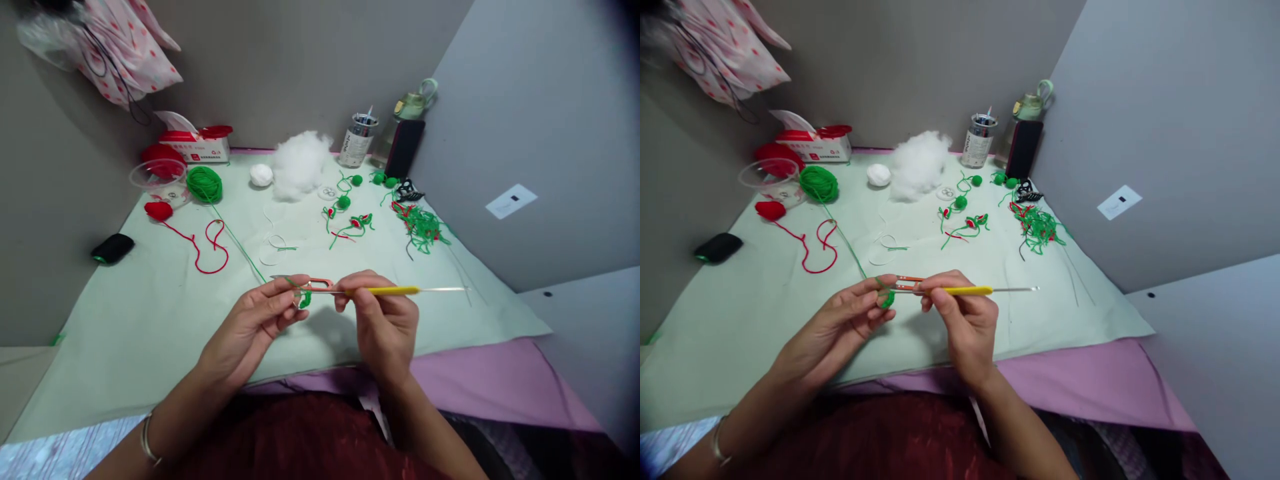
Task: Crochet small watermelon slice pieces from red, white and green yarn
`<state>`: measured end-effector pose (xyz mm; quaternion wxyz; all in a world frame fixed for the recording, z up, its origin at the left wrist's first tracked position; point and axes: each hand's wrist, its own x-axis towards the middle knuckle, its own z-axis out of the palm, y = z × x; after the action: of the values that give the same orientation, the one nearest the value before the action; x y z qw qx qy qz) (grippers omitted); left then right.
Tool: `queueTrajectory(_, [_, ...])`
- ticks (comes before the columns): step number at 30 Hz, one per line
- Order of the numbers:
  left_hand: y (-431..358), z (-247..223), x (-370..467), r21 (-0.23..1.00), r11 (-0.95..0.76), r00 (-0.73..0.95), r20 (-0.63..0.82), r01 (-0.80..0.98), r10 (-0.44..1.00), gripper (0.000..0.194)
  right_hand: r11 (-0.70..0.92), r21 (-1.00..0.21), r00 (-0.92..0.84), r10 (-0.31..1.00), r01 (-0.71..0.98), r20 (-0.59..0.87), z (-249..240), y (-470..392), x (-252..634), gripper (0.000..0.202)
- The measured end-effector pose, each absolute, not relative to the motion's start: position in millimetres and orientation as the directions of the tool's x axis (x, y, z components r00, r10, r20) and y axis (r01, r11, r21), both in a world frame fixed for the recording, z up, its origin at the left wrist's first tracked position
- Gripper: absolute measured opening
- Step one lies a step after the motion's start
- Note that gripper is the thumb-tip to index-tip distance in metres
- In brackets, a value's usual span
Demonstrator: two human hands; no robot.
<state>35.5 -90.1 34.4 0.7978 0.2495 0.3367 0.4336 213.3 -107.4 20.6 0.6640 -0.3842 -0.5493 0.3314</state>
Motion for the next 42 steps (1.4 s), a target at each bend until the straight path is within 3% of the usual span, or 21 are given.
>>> queueTrajectory(3, [-91.6, 35.8, 36.0, 0.767, 0.444, 0.374, -0.285, -0.463, 0.882, 0.017, 0.403, -0.889, 0.114, 0.915, -0.218, 0.387, 21.8, -106.9, 211.8, 0.016])
queueTrajectory(7, [-95.2, 36.3, 38.8, 0.841, 0.371, 0.360, -0.231, -0.392, 0.904, 0.023, 0.401, -0.892, 0.061, 0.916, -0.208, 0.397, 16.8, -106.9, 206.0, 0.016])
queueTrajectory(15, [-92.8, 38.8, 38.5, 0.752, 0.461, 0.408, -0.277, -0.471, 0.870, 0.038, 0.382, -0.889, 0.085, 0.924, -0.254, 0.373, 12.4, -104.1, 209.7, 0.015])
queueTrajectory(21, [-90.2, 35.1, 32.0, 0.699, 0.510, 0.491, -0.255, -0.502, 0.833, 0.034, 0.349, -0.891, 0.111, 0.937, -0.290, 0.331, 14.7, -102.5, 216.6, 0.014])
queueTrajectory(26, [-90.4, 33.3, 30.1, 0.743, 0.480, 0.482, -0.242, -0.466, 0.842, 0.029, 0.250, -0.876, 0.118, 0.968, -0.413, 0.221, 16.0, -102.0, 216.5, 0.014])
queueTrajectory(28, [-90.9, 33.2, 32.7, 0.806, 0.416, 0.470, -0.198, -0.422, 0.860, 0.027, 0.258, -0.886, 0.089, 0.966, -0.386, 0.243, 16.2, -104.0, 212.7, 0.014])
queueTrajectory(33, [-91.7, 31.4, 36.9, 0.901, 0.233, 0.423, -0.062, -0.367, 0.904, 0.024, 0.440, -0.890, 0.099, 0.897, -0.120, 0.431, 18.9, -109.0, 202.3, 0.016])
queueTrajectory(42, [-91.1, 32.3, 30.8, 0.935, 0.229, 0.359, -0.123, -0.269, 0.925, 0.026, 0.467, -0.873, 0.079, 0.884, -0.142, 0.460, 19.1, -103.2, 203.9, 0.020])
